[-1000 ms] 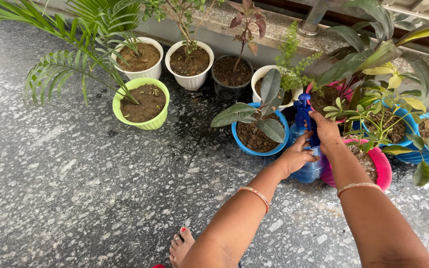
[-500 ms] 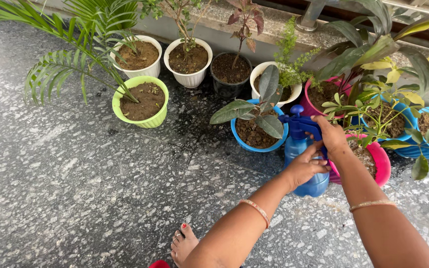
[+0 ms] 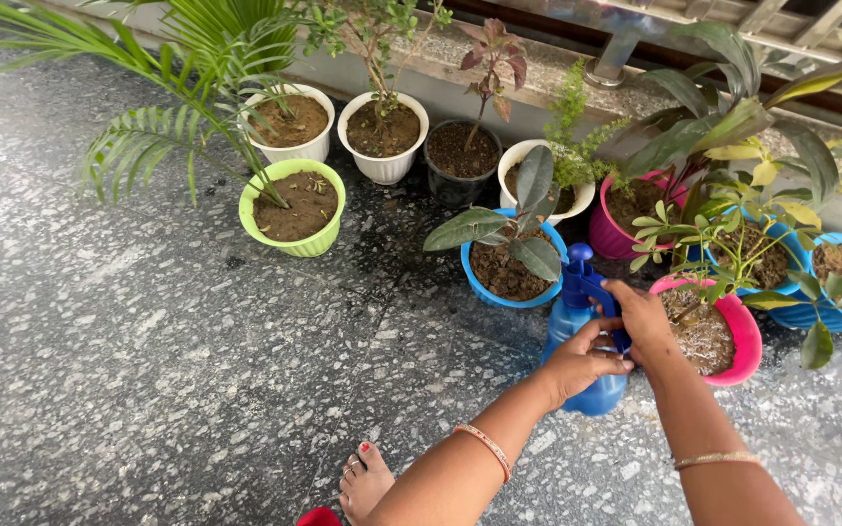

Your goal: The person uses a blue spray bottle to water several potted plants arranged on a tiled balcony floor. They move from pot to pot, spraying water onto the soil and leaves of each plant.

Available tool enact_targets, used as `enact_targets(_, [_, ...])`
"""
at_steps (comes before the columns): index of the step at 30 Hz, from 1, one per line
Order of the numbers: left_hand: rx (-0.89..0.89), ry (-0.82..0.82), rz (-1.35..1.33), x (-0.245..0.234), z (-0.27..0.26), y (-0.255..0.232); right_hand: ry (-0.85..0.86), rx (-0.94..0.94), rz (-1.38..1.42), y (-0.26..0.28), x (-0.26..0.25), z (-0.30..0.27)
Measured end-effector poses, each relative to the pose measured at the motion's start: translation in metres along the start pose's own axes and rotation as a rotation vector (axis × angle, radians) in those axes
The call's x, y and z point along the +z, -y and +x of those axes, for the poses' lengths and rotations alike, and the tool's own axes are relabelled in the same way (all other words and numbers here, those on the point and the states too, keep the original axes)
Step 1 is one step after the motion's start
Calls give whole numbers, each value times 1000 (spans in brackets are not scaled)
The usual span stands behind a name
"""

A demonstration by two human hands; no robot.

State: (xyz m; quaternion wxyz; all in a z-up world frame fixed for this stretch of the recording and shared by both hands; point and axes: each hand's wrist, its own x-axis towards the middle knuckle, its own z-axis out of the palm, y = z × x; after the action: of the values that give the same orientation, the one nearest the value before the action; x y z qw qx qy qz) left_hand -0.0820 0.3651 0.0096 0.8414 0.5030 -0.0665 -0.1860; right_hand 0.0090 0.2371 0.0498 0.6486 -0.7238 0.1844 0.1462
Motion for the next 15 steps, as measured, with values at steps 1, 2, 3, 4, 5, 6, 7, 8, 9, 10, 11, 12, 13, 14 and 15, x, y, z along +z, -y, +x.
enact_targets(1, [-15,-16,-8,0,-2,1,9,-7,6,-4,0,-1])
enact_targets(2, [-30,-32,-16,-1,-2,2,18,-14,13,-7,2,-2])
enact_targets(3, [-46,-47,-25,-2,-3,4,14,-41,-10,-11,3,-4])
enact_targets(4, [-53,-63,-32,-4,-4,6,9,-68,-32,-13,4,-6])
enact_targets(5, [-61,-78,-39,-5,-5,7,4,-96,-54,-12,5,-7])
enact_targets(6, [-69,-93,-47,-7,-5,8,-8,-62,-25,-11,7,-9])
enact_targets(7, [-70,-102,-42,-8,-7,10,-21,-26,3,-12,7,-13])
enact_targets(8, [-72,-112,-37,-9,-8,11,-34,10,32,-12,7,-16])
enact_targets(9, [-72,-121,-32,-10,-9,11,-42,2,-8,-13,8,-18])
enact_targets(10, [-85,-128,-12,-11,-11,12,-50,-7,-49,-16,9,-20])
enact_targets(11, [-94,-134,11,-12,-14,12,-57,-20,-87,-19,11,-22])
enact_targets(12, [-102,-141,33,-13,-19,11,-65,-1,-60,-23,13,-27])
enact_targets(13, [-109,-137,23,-13,-24,10,-70,16,-32,-28,16,-33])
enact_targets(14, [-115,-132,12,-12,-29,8,-75,33,-4,-30,19,-40])
enact_targets(15, [-121,-128,2,-13,-35,3,-63,42,12,-31,23,-47])
